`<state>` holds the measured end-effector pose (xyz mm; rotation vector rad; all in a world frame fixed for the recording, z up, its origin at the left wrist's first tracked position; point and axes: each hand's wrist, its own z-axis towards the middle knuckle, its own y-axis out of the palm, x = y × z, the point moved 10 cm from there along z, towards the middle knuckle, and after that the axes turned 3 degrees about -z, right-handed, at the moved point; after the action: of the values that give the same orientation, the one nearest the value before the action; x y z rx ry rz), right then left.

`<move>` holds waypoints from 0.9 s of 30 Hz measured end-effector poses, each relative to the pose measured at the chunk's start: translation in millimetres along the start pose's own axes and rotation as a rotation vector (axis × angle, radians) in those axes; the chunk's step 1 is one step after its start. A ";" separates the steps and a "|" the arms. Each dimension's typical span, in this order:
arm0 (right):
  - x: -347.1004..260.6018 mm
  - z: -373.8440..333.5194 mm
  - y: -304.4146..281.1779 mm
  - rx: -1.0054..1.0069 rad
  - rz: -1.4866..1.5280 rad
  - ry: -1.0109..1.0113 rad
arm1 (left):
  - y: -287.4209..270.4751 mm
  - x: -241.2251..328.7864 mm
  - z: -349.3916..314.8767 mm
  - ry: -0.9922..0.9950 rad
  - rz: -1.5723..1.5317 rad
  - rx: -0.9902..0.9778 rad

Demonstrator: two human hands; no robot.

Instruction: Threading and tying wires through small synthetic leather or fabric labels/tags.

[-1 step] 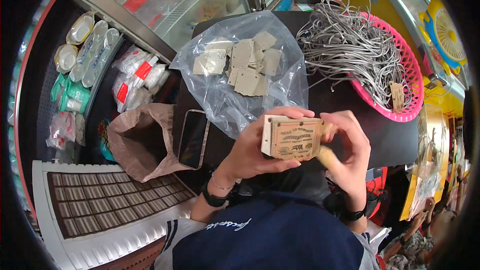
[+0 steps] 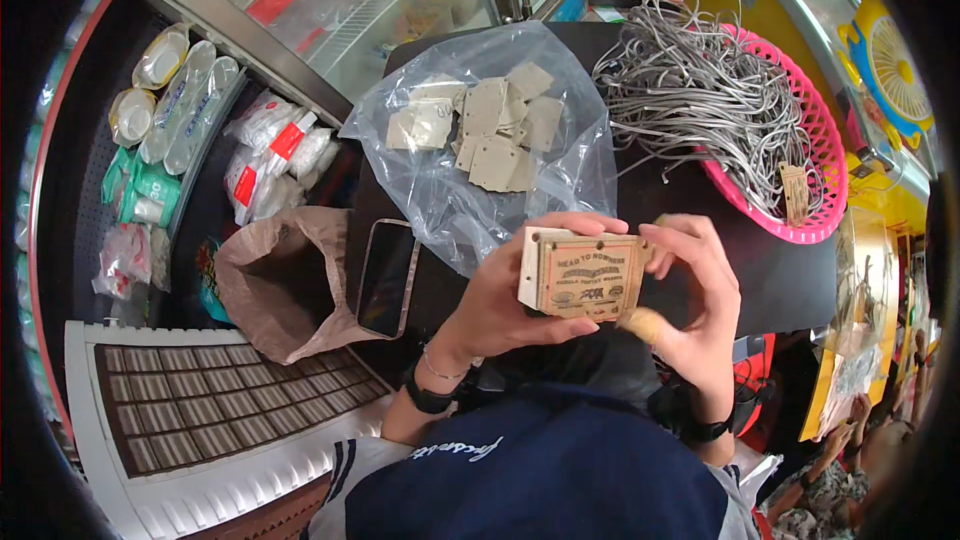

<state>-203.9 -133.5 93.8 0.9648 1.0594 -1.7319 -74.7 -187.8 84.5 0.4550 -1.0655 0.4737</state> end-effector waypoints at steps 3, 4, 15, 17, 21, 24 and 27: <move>-16.9 0.8 1.8 -0.016 -0.185 -0.139 | -1.5 -1.9 -0.1 -0.026 -0.061 0.007; -16.2 0.5 1.7 -0.015 -0.185 -0.138 | -0.5 -3.1 0.1 -0.034 -0.074 0.006; -17.6 -0.9 5.8 -0.020 -0.198 -0.106 | -1.2 -1.5 -1.9 -0.028 0.019 0.030; -18.9 -1.0 5.7 -0.016 -0.210 -0.115 | 1.5 -1.3 -1.9 -0.025 0.026 -0.011; -19.9 -1.5 6.3 -0.016 -0.228 -0.120 | 1.5 -2.4 -3.7 -0.050 0.014 0.003; -17.9 -2.4 6.1 -0.012 -0.229 -0.115 | 0.8 -4.2 -5.2 -0.080 0.001 0.016; -15.1 -3.6 4.5 0.015 -0.270 -0.129 | 1.3 -4.7 -4.8 -0.075 0.016 0.011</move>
<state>-194.2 -127.2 105.1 0.7333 1.1340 -1.9952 -74.0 -184.7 78.4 0.4778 -1.1403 0.4794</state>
